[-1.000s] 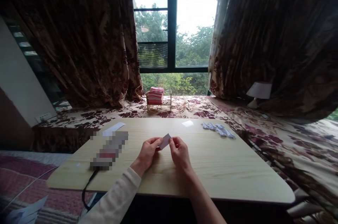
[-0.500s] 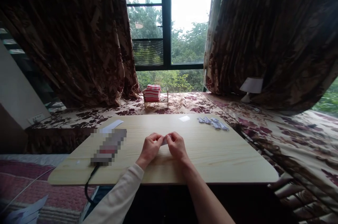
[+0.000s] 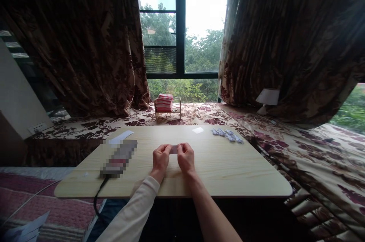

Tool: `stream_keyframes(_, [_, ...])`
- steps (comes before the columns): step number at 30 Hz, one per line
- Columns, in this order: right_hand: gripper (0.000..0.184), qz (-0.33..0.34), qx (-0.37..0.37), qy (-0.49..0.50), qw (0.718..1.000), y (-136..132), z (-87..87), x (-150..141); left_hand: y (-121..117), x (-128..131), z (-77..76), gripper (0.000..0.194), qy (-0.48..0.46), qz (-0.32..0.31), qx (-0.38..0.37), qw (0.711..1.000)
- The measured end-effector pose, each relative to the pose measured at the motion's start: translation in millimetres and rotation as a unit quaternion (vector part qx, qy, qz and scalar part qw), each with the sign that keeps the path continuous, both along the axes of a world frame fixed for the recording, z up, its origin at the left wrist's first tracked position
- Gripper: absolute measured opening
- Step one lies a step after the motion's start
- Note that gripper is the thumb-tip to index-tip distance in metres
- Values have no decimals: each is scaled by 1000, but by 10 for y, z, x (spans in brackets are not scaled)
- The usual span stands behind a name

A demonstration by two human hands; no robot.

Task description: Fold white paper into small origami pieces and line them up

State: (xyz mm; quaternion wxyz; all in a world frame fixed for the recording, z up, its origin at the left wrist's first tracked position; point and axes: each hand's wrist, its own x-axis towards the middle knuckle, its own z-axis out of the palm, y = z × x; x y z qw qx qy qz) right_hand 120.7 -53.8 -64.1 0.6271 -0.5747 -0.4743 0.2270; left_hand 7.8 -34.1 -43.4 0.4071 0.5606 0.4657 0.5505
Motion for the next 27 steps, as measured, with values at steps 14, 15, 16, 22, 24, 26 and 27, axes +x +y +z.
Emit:
stream_keyframes(14, [29,48,26,-68,996,28,0,38,0,-22,70,14,89,-35,119,988])
stream_keyframes(15, [28,52,25,-72,996,38,-11,46,11,-49,65,15,97,-36,122,987])
stream_keyframes(16, [28,56,24,-76,995,48,-23,51,22,-80,60,15,104,-38,125,986])
stream_keyframes(22, [26,79,21,-99,992,78,-82,28,6,-210,55,15,146,-39,153,977])
stream_keyframes(24, [26,84,15,-108,990,83,-90,23,-8,-213,54,15,157,-31,159,974])
stream_keyframes(26, [26,87,7,-113,990,91,-93,22,-11,-201,49,16,165,-20,160,973])
stream_keyframes(27, [27,86,2,-114,990,96,-94,22,-9,-190,45,16,168,-14,161,973])
